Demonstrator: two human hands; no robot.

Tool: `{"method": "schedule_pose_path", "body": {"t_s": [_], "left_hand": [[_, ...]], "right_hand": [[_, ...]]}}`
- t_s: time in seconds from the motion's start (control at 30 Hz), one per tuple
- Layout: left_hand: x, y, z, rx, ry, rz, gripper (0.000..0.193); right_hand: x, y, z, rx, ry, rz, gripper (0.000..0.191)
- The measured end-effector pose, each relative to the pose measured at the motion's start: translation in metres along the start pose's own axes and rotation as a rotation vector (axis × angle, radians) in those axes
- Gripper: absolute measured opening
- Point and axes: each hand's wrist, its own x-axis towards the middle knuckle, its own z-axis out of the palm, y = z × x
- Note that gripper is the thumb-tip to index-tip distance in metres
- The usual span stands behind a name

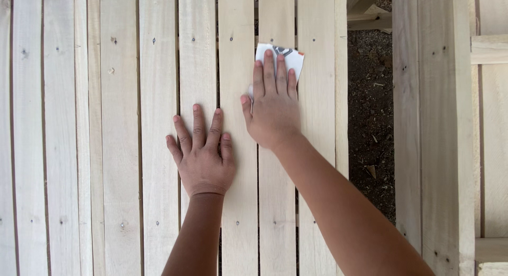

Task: The person sands the slatted wooden surface of a large wood panel, rubbing a folded piece of sandpaper by hand back and forth across the planks. They work over different sections of the panel, briefly switch to an orange sanding block, and continue sanding other areas.

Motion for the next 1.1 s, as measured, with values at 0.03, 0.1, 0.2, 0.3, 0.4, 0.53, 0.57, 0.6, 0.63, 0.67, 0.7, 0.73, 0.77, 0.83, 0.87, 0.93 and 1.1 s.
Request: {"method": "schedule_pose_path", "body": {"t_s": [0.03, 0.1, 0.2, 0.3, 0.4, 0.53, 0.57, 0.6, 0.63, 0.67, 0.7, 0.73, 0.77, 0.83, 0.87, 0.93, 1.1], "left_hand": [[0.000, 0.001, -0.001, 0.004, 0.009, 0.004, 0.054], [0.000, 0.001, -0.003, 0.015, 0.011, 0.006, 0.054], [0.000, 0.003, -0.005, 0.012, 0.030, 0.011, 0.054], [0.000, 0.003, -0.004, 0.026, 0.020, -0.002, 0.053], [-0.001, 0.002, -0.002, 0.018, 0.017, 0.018, 0.054], [-0.001, 0.000, 0.002, 0.025, 0.003, 0.003, 0.053], [-0.001, 0.000, 0.003, 0.027, -0.004, 0.003, 0.053], [-0.001, 0.000, 0.003, 0.024, -0.008, 0.005, 0.053], [0.000, 0.000, 0.003, 0.026, -0.004, 0.003, 0.053], [-0.001, 0.000, 0.002, 0.028, -0.007, 0.001, 0.053], [-0.001, 0.001, 0.001, 0.029, -0.010, -0.001, 0.054], [-0.001, 0.001, 0.001, 0.027, 0.001, 0.003, 0.054], [-0.001, 0.001, 0.000, 0.025, 0.015, 0.007, 0.054], [-0.001, 0.002, -0.002, 0.022, 0.023, 0.008, 0.054], [-0.002, 0.003, -0.002, 0.020, 0.019, 0.006, 0.054], [-0.002, 0.003, -0.002, 0.019, 0.012, 0.005, 0.053], [-0.006, 0.000, 0.002, 0.030, 0.020, 0.021, 0.054]], "right_hand": [[-0.031, -0.006, 0.001, 0.009, -0.022, -0.024, 0.073], [-0.099, -0.015, 0.005, 0.000, -0.039, -0.107, 0.073], [-0.181, -0.018, 0.015, 0.072, -0.076, -0.251, 0.071], [-0.182, -0.007, 0.024, 0.066, -0.059, -0.301, 0.073], [-0.110, 0.003, 0.017, 0.000, -0.110, -0.186, 0.078], [0.019, 0.017, -0.003, -0.017, -0.084, -0.033, 0.078], [0.041, 0.021, -0.003, -0.012, -0.028, -0.028, 0.076], [0.052, 0.022, -0.005, -0.013, 0.032, -0.021, 0.074], [0.054, 0.021, -0.006, -0.026, 0.032, -0.020, 0.073], [0.046, 0.021, -0.001, -0.037, 0.025, -0.015, 0.072], [0.029, 0.020, 0.006, -0.050, 0.019, -0.009, 0.071], [0.004, 0.017, 0.010, -0.055, -0.032, -0.015, 0.072], [-0.032, 0.010, 0.013, -0.060, -0.080, -0.021, 0.072], [-0.106, -0.004, 0.016, -0.038, -0.033, -0.089, 0.072], [-0.140, -0.011, 0.016, 0.002, -0.058, -0.119, 0.073], [-0.192, -0.018, 0.017, 0.069, -0.091, -0.191, 0.071], [-0.137, 0.003, 0.034, 0.007, -0.099, -0.113, 0.077]]}}
